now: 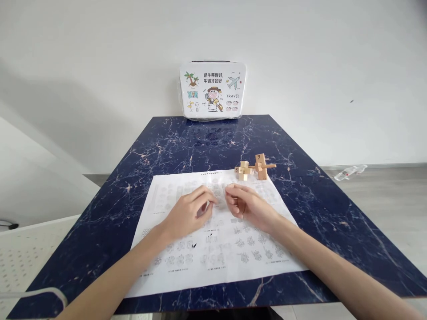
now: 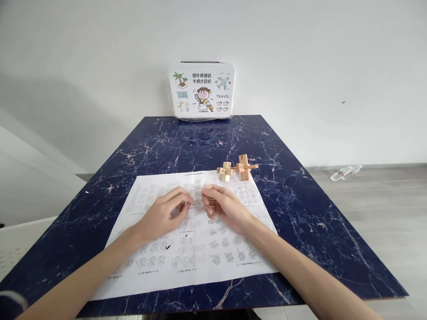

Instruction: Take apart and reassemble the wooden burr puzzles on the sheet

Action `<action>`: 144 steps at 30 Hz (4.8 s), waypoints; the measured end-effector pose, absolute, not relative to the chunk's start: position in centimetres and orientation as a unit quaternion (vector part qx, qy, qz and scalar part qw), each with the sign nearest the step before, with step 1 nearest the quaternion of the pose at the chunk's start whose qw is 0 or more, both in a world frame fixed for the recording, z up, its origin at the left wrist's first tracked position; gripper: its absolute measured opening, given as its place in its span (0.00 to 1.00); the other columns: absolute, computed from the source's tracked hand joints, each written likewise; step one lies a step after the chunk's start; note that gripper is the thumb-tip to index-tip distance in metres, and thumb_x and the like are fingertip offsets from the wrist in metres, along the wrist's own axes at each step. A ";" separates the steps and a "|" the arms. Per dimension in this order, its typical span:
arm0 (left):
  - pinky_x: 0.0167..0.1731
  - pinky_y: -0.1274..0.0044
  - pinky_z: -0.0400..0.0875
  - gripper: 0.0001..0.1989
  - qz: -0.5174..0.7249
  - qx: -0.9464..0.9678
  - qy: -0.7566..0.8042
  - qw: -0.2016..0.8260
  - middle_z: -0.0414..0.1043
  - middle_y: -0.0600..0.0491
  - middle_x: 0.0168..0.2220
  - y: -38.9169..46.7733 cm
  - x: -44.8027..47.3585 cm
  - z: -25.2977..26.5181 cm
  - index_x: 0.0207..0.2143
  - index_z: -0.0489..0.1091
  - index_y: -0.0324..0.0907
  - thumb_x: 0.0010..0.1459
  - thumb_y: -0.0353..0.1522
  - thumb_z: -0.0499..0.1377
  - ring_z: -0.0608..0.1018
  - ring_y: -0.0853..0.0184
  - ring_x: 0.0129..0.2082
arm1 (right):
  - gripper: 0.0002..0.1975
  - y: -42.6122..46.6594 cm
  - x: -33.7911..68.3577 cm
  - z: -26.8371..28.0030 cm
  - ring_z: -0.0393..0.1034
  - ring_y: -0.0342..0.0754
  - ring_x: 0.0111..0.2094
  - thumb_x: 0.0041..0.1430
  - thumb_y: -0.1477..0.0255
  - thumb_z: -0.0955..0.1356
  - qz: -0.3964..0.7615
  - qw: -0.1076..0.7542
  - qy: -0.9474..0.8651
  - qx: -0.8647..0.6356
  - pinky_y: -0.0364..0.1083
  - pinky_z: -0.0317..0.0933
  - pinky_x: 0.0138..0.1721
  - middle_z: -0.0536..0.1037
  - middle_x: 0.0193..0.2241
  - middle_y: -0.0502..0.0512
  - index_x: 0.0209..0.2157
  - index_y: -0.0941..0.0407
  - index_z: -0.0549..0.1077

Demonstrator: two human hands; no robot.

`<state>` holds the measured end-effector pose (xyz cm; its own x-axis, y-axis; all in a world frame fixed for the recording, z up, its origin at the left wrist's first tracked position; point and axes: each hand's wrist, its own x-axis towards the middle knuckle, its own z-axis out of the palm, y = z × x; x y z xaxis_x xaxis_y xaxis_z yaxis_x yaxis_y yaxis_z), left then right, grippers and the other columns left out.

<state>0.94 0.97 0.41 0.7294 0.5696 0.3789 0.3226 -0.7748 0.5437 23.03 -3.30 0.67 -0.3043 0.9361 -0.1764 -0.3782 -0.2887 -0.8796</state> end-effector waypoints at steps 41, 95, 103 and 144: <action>0.27 0.75 0.70 0.10 0.245 0.951 0.170 0.078 0.81 0.57 0.31 1.0 1.0 -0.4 0.40 0.76 0.41 0.68 0.25 0.54 0.75 0.72 0.21 | 0.17 -3.3 22.8 0.6 0.60 0.40 0.23 0.67 0.59 0.73 0.709 0.438 -0.430 -0.348 0.45 0.56 0.26 0.70 0.24 0.46 0.29 0.55 0.71; 0.24 0.79 0.69 0.10 0.247 0.947 0.182 0.095 0.77 0.58 0.26 1.4 0.6 0.3 0.39 0.75 0.42 0.67 0.26 0.53 0.74 0.74 0.21 | 0.31 2.3 31.6 -3.4 0.47 0.36 0.11 0.61 0.63 0.74 0.735 0.649 -0.134 -0.147 0.35 0.47 0.10 0.52 0.11 0.38 0.21 0.50 0.48; 0.23 0.79 0.69 0.10 0.257 0.944 0.182 0.094 0.78 0.58 0.27 1.6 0.6 0.2 0.40 0.75 0.41 0.68 0.26 0.54 0.74 0.74 0.21 | 0.24 2.3 31.7 -2.9 0.46 0.36 0.11 0.58 0.69 0.73 0.723 0.648 -0.178 -0.157 0.33 0.46 0.10 0.51 0.11 0.36 0.24 0.50 0.51; 0.65 0.53 0.66 0.46 0.262 0.793 0.236 0.497 0.70 0.44 0.64 1.8 0.2 1.8 0.65 0.65 0.51 0.45 0.39 0.79 0.73 0.46 0.64 | 0.22 -3.2 23.5 0.1 0.52 0.40 0.10 0.70 0.62 0.59 0.775 0.285 -0.523 -0.210 0.41 0.53 0.15 0.59 0.10 0.43 0.20 0.52 0.60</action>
